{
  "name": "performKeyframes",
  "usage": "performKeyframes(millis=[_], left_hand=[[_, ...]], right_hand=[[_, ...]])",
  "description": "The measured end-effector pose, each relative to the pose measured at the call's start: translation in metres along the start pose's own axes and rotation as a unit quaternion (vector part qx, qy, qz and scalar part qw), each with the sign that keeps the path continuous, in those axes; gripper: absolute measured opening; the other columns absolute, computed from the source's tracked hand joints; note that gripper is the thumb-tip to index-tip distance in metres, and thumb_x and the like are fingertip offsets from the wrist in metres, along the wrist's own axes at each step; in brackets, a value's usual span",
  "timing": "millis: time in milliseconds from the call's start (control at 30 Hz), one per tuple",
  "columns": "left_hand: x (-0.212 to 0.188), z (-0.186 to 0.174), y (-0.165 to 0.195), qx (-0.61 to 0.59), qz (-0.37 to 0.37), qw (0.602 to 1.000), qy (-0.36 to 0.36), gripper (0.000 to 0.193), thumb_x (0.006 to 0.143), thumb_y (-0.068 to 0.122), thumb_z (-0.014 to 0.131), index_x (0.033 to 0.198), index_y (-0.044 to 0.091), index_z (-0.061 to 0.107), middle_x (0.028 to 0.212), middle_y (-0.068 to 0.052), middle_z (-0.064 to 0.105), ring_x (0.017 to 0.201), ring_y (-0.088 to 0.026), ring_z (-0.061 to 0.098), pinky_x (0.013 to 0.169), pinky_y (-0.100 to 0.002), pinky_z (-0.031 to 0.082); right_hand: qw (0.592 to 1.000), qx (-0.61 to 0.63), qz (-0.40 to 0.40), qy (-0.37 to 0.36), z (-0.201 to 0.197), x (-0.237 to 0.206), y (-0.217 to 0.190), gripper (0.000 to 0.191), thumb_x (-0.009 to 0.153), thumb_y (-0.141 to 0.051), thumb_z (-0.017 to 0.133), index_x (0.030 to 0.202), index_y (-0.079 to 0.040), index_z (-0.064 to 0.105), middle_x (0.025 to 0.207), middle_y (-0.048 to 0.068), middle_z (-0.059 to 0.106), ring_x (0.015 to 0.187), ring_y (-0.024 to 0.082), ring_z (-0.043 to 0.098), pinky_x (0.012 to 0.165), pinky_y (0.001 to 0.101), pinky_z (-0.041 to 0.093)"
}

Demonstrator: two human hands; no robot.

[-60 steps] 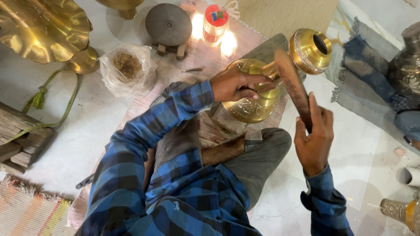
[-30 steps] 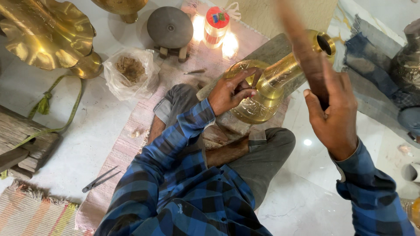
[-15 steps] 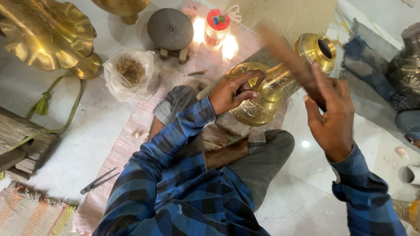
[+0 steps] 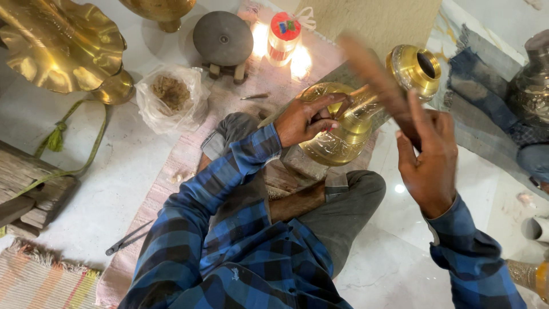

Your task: The person sits on the floor holding a brass vase against a wooden block and engraves a decorative pattern into its surface, striking a chisel with a wooden mallet. They periodically reposition the vase and touch the engraved area with a finger before resuming chiseling.

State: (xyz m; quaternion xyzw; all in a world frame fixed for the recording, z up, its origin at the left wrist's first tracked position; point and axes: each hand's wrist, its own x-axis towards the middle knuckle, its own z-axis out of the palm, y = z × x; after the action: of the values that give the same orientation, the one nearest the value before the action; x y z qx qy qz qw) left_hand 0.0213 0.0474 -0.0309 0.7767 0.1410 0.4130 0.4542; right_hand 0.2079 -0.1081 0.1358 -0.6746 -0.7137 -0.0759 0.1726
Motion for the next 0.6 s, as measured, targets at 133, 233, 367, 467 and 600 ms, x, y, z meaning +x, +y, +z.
performKeyframes(millis=[133, 233, 367, 467, 600], left_hand=[[0.002, 0.000, -0.003, -0.022, -0.014, 0.999, -0.028, 0.063, 0.098, 0.025, 0.075, 0.153, 0.016, 0.046, 0.083, -0.003, 0.076, 0.068, -0.017, 0.072, 0.067, -0.035, 0.058], [0.005, -0.002, -0.007, -0.007, 0.009, 0.999, -0.037, 0.061, 0.100, 0.026, 0.073, 0.153, 0.016, 0.046, 0.086, -0.003, 0.078, 0.073, -0.017, 0.074, 0.070, -0.035, 0.060], [0.007, -0.001, -0.009, 0.012, 0.004, 0.999, -0.050, 0.062, 0.100, 0.027, 0.073, 0.153, 0.016, 0.045, 0.089, -0.004, 0.079, 0.076, -0.017, 0.076, 0.072, -0.036, 0.061], [0.008, -0.001, -0.011, 0.000, 0.020, 0.998, -0.053, 0.061, 0.099, 0.026, 0.074, 0.153, 0.017, 0.046, 0.100, -0.005, 0.079, 0.077, -0.018, 0.077, 0.071, -0.035, 0.062], [0.009, -0.004, -0.011, -0.007, -0.012, 0.997, -0.081, 0.061, 0.099, 0.026, 0.072, 0.153, 0.017, 0.045, 0.088, -0.004, 0.079, 0.076, -0.018, 0.077, 0.071, -0.036, 0.060]], right_hand=[[0.998, -0.053, -0.031, -0.012, 0.003, -0.003, 0.003, 0.069, 0.097, 0.000, 0.069, 0.159, -0.017, 0.045, 0.117, 0.017, 0.058, 0.106, 0.031, 0.057, 0.094, 0.0445, 0.045], [1.000, -0.006, -0.001, -0.011, 0.005, -0.006, 0.007, 0.071, 0.098, -0.001, 0.068, 0.163, -0.013, 0.044, 0.115, 0.018, 0.056, 0.103, 0.032, 0.057, 0.092, 0.0417, 0.046], [0.997, 0.073, 0.008, 0.007, 0.006, -0.013, 0.010, 0.065, 0.105, 0.001, 0.063, 0.165, -0.010, 0.040, 0.122, 0.021, 0.054, 0.108, 0.033, 0.057, 0.102, 0.0393, 0.047], [0.998, -0.057, 0.001, -0.012, 0.006, -0.014, 0.008, 0.071, 0.093, 0.001, 0.069, 0.160, -0.014, 0.048, 0.117, 0.020, 0.059, 0.103, 0.034, 0.058, 0.091, 0.0449, 0.044], [0.996, 0.083, -0.008, 0.033, 0.005, -0.011, 0.000, 0.063, 0.104, -0.003, 0.066, 0.161, -0.013, 0.040, 0.121, 0.017, 0.055, 0.112, 0.031, 0.055, 0.102, 0.0429, 0.044]])
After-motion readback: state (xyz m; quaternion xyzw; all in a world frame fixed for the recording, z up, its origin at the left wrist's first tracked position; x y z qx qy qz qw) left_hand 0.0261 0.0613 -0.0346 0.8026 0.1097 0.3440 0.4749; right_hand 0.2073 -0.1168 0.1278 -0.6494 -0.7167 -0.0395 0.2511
